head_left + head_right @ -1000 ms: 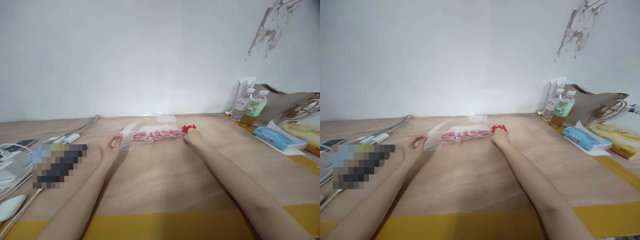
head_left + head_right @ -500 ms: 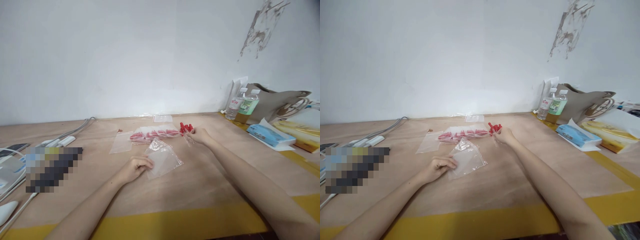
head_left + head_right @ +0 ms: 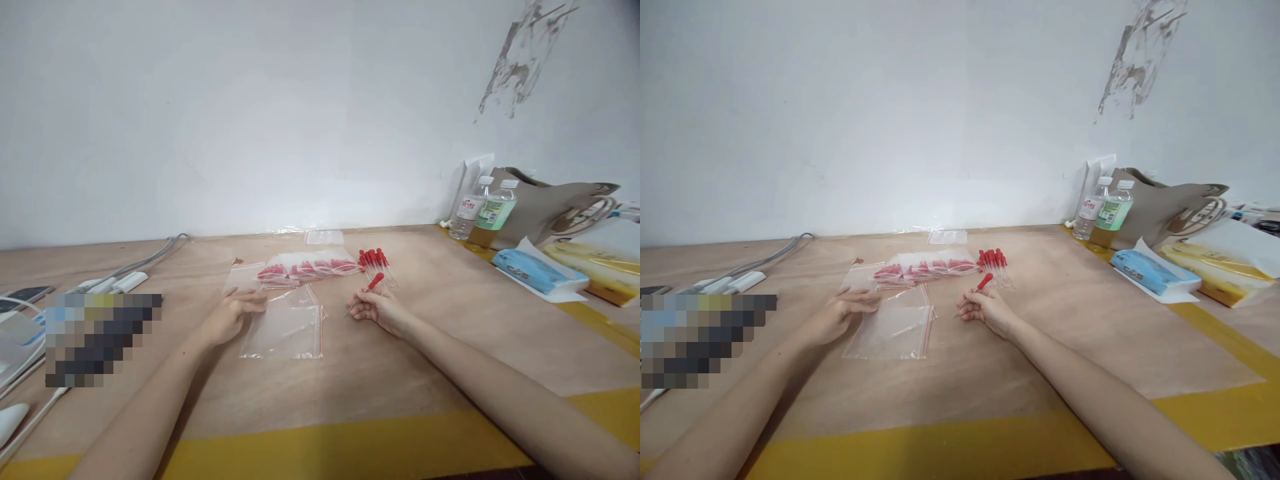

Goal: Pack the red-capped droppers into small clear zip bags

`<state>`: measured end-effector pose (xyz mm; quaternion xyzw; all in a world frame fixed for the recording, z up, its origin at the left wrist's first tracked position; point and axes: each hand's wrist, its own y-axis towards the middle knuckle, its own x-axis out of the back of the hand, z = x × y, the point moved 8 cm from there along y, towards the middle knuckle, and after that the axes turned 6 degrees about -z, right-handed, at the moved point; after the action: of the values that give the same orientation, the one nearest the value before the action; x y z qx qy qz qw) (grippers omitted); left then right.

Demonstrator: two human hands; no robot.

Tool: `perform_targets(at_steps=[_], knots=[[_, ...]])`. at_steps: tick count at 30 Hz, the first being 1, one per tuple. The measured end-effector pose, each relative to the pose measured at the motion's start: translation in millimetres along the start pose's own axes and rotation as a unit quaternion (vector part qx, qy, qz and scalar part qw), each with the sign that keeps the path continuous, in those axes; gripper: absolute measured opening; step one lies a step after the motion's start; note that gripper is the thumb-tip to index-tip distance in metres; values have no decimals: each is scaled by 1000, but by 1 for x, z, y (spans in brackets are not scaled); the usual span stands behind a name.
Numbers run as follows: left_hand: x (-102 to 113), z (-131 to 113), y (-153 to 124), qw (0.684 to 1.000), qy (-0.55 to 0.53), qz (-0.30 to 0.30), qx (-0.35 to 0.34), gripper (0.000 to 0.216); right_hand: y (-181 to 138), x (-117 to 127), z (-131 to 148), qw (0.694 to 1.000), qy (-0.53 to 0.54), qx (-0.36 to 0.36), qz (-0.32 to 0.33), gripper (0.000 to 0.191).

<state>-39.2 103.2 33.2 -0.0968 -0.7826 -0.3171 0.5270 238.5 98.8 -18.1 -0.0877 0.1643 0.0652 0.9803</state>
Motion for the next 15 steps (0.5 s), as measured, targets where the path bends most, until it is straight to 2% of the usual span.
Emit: perform_targets(at_steps=[3,8,12,15], knots=[[10,-14,1,999,-15,-44,16,34,2,4,-1,1000,28,-5,-8,25],[-22,-61,1,997,-57,50,-25,56,2,12,2,996,43,33,-68,19],[-38,-72,0,994,-61,78,-44,63,-4,9,6,993,39,69,-83,42],[-40,-74,0,994,-67,78,-41,58,-6,6,4,994,36,58,-80,44]])
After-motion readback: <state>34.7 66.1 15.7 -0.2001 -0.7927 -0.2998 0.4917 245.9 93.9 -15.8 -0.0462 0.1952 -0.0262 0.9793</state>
